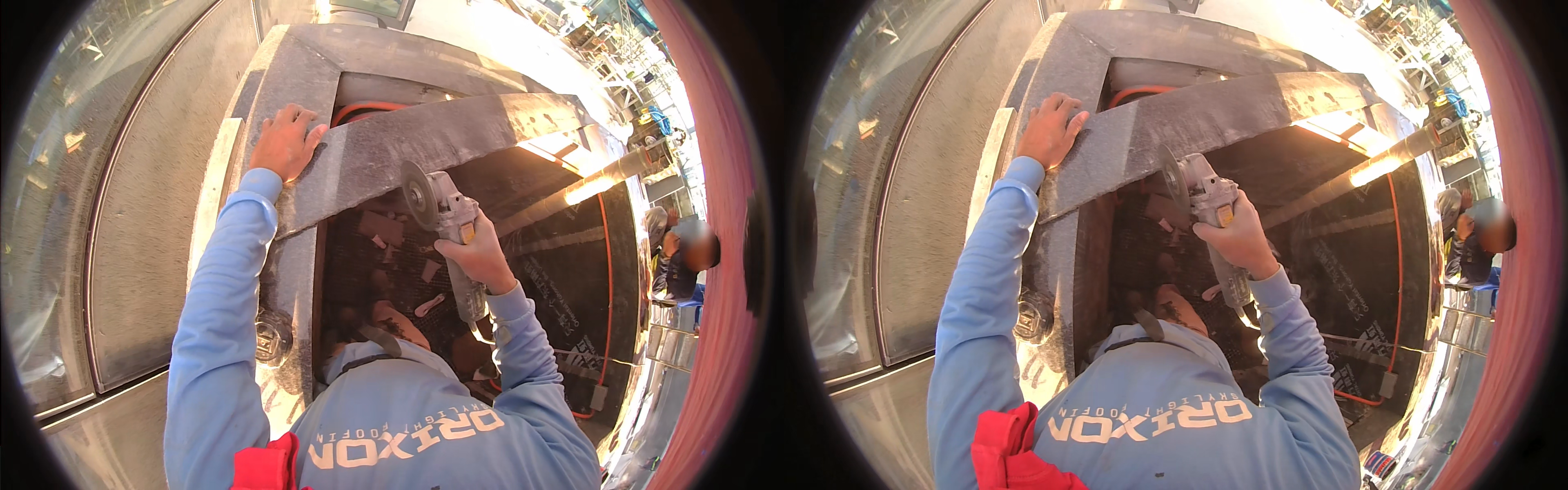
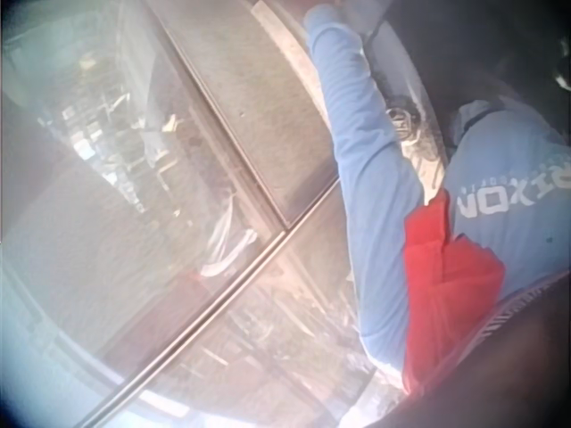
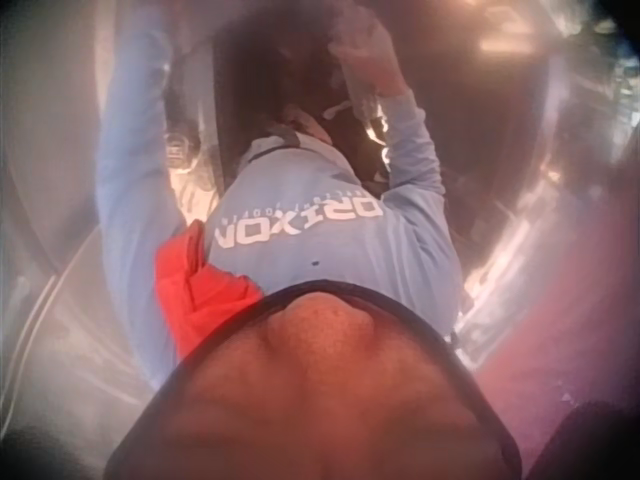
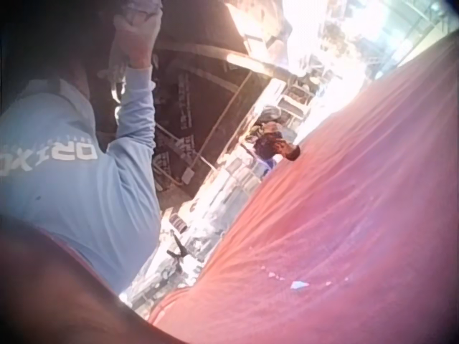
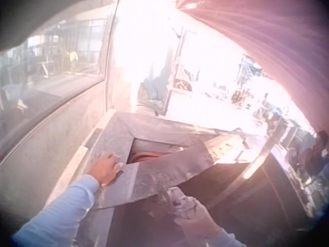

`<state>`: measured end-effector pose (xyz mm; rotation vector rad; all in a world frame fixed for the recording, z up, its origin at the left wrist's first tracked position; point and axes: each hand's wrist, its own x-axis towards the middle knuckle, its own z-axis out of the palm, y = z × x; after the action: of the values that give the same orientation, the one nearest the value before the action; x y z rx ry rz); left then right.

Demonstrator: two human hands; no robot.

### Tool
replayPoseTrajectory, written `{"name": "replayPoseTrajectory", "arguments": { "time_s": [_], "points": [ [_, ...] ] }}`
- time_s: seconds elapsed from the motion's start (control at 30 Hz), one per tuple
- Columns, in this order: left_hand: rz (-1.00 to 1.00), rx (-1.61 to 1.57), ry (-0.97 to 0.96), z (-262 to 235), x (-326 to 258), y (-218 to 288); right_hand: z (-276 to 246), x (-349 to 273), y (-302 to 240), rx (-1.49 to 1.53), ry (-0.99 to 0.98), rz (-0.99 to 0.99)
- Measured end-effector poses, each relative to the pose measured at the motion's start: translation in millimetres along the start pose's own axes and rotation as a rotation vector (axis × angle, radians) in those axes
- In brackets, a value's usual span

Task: The person measures a metal beam with a ruler, marks it, and then uses an angle grinder to cut the beam. The person handles the beam and the grinder with both hands while working on a construction site.

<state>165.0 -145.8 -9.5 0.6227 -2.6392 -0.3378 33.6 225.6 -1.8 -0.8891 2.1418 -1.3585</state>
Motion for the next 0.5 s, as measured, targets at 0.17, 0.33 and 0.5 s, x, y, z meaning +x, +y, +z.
{"name": "replayPoseTrajectory", "arguments": {
  "time_s": [0.17,0.33,0.5],
  "points": [
    [0.013,0.002,0.024,4.1,-0.5,-3.3,-1.1,-0.9,-2.8,0.011,-0.026,-0.001],
    [-0.007,0.001,-0.014,2.4,1.1,1.3,-0.7,-5.5,-9.8,0.071,-0.060,0.015],
    [-0.014,-0.010,-0.027,0.7,-0.1,1.6,3.2,-3.6,-5.8,0.090,-0.049,-0.035]
  ]
}}
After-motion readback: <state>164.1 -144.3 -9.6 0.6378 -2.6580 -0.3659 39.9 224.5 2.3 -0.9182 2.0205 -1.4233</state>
